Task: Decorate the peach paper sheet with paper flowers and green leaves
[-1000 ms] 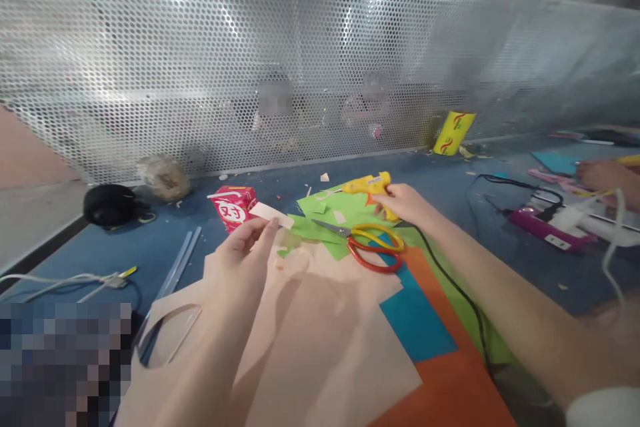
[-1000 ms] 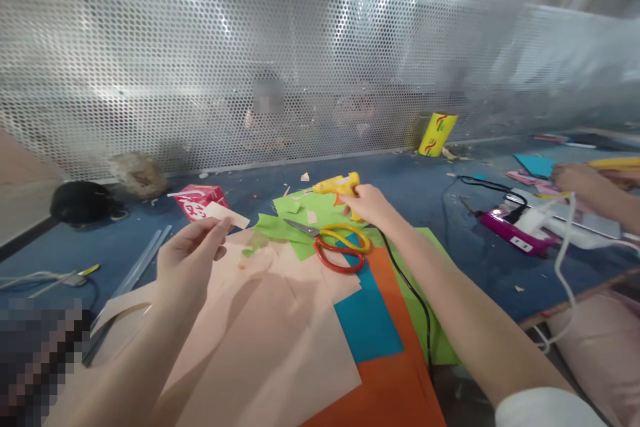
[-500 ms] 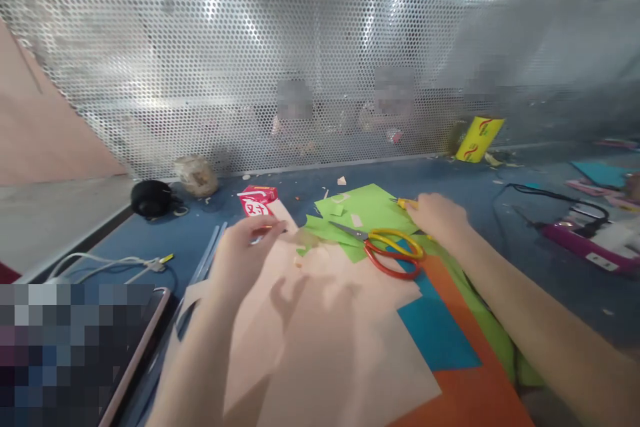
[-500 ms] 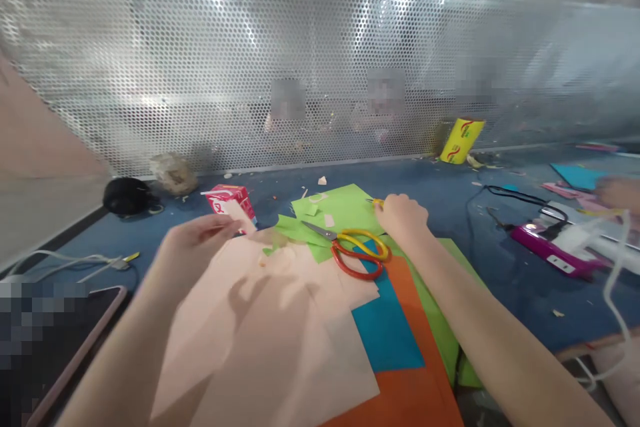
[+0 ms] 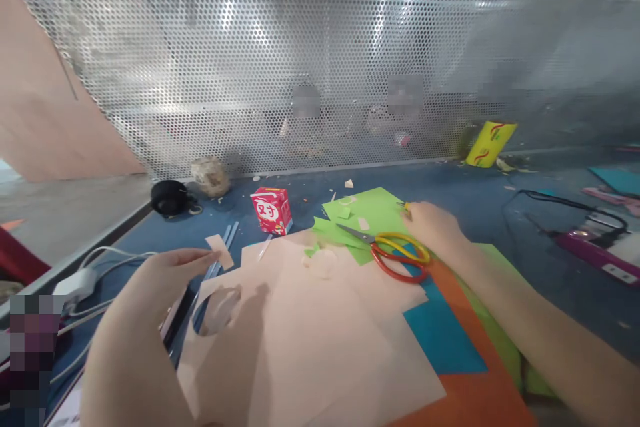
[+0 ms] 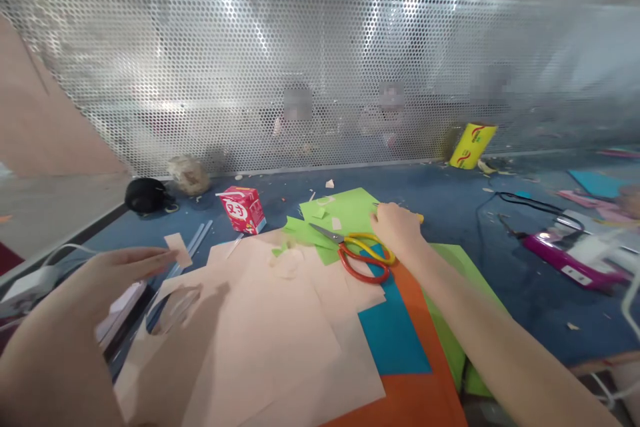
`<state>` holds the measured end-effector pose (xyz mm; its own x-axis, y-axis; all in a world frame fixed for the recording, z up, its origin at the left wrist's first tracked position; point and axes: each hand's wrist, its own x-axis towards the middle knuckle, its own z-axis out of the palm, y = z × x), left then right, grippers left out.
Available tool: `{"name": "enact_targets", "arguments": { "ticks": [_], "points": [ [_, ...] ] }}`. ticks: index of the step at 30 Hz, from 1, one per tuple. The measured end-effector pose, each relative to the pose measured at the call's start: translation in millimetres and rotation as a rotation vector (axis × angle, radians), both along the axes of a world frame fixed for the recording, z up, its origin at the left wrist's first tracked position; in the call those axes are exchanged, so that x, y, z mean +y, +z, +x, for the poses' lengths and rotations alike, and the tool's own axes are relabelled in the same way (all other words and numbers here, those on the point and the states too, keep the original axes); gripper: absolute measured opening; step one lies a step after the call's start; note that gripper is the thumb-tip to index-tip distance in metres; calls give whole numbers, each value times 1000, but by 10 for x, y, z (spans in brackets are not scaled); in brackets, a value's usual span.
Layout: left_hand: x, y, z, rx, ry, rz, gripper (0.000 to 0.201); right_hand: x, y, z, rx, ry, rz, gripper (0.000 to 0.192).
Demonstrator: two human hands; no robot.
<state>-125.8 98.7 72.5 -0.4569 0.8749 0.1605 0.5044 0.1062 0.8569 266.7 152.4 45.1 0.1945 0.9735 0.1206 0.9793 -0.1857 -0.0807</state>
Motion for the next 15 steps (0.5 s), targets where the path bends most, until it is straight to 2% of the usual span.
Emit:
{"name": "enact_targets", "arguments": {
  "ticks": [3, 5, 9, 11, 13, 15],
  "points": [
    [47, 39, 107, 119, -34, -120, 16, -50, -4, -124, 90, 122, 49, 25],
    [71, 46, 335, 183, -117, -80, 15, -103, -8, -221, 202, 262, 70, 23],
    [78, -41, 983, 232, -503, -25, 17, -245, -9, -404, 475, 580, 9, 26],
    [56, -111, 1241, 281, -633, -27, 19, -316, -3, -469, 610, 695, -64, 27],
    [27, -170, 1392, 338, -672, -44, 18, -374, 1, -514, 787, 750, -132, 24],
    [8, -208, 1453, 371, -672, -58, 20, -410, -3, -543, 930, 737, -177, 17]
  ]
}}
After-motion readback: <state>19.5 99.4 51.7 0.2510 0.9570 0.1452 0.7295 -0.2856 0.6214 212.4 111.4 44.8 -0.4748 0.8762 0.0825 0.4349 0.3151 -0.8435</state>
